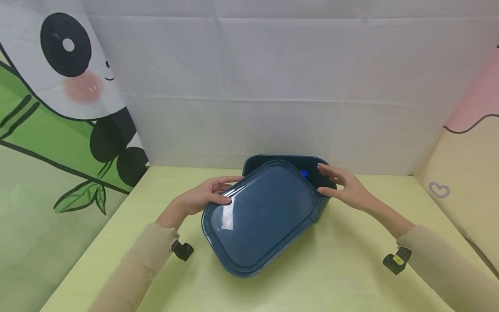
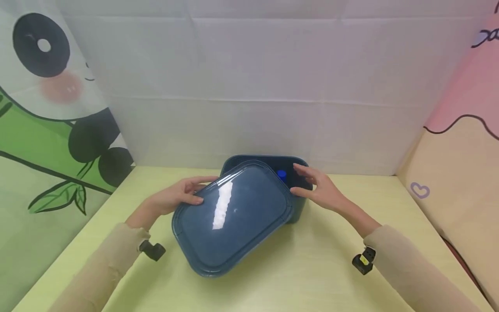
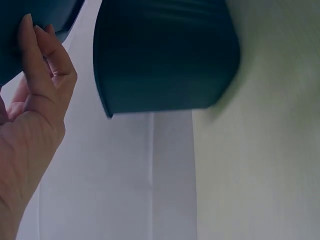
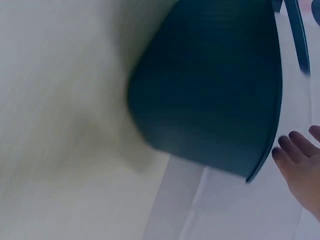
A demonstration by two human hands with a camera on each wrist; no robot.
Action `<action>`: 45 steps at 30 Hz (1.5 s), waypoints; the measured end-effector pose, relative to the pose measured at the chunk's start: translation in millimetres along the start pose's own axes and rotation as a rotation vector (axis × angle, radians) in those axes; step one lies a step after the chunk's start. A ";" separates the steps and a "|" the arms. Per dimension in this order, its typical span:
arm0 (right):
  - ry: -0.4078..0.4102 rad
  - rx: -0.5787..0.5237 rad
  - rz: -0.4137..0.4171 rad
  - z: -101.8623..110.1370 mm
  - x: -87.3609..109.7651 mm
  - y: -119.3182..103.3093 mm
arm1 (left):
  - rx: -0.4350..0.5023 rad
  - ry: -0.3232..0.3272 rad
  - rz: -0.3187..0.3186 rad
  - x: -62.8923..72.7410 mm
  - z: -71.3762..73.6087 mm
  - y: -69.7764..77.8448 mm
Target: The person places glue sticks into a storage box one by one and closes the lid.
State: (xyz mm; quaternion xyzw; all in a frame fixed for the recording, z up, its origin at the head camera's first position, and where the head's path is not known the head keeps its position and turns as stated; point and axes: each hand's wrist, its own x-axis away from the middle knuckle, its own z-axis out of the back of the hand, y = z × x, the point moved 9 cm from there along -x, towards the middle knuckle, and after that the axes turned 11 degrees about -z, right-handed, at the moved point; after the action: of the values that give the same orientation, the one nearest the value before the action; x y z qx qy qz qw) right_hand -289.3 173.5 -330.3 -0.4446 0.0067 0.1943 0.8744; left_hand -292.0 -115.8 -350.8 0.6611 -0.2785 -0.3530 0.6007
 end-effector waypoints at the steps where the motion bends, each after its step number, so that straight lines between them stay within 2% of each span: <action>1: -0.026 -0.015 0.014 -6.2 0.5 -5.1 | -0.005 -0.016 -0.003 -3.4 -4.1 -0.9; 6: -0.142 -0.074 0.032 -30.0 4.0 -19.2 | -0.022 -0.068 -0.017 -15.6 -19.2 -2.3; 11: -0.127 -0.106 0.028 -30.7 5.1 -20.0 | -0.024 -0.071 -0.018 -21.4 -23.6 -3.2; 14: -0.087 -0.130 0.021 -26.0 5.0 -19.1 | -0.027 -0.052 -0.025 -23.6 -24.8 -1.6; 17: -0.056 -0.216 0.025 -20.8 5.7 -21.6 | -0.029 -0.014 -0.023 -22.4 -25.2 -0.5; 22: -0.017 -0.360 0.028 -12.7 8.9 -32.1 | -0.024 0.092 -0.034 -3.7 -20.0 -1.5; 24: 0.026 -0.390 0.019 -7.3 10.8 -35.2 | -0.034 0.144 -0.068 7.4 -17.5 0.4; 28: 0.132 -0.447 -0.003 3.2 16.1 -35.8 | -0.104 0.250 -0.173 23.3 -16.2 9.1; 30: 0.174 -0.429 0.016 5.5 18.9 -37.6 | -0.146 0.307 -0.250 27.7 -15.9 17.1; 33: 0.198 -0.343 0.083 3.4 21.7 -44.5 | -0.216 0.373 -0.369 32.9 -16.5 33.9; 36: 0.171 -0.312 0.150 0.0 24.7 -52.3 | -0.267 0.384 -0.431 35.4 -19.9 47.3; 40: 0.128 -0.383 0.163 -0.5 29.7 -56.3 | -0.273 0.346 -0.432 36.1 -23.5 51.7; 45: 0.114 -0.431 0.176 0.9 35.7 -59.9 | -0.342 0.371 -0.472 41.7 -24.5 57.5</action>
State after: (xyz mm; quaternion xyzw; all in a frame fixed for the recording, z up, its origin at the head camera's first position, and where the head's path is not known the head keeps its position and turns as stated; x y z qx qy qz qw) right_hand -235.7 154.4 -289.9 -0.6290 0.0534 0.2412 0.7371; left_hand -244.3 -141.3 -298.6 0.6500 0.0594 -0.3975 0.6449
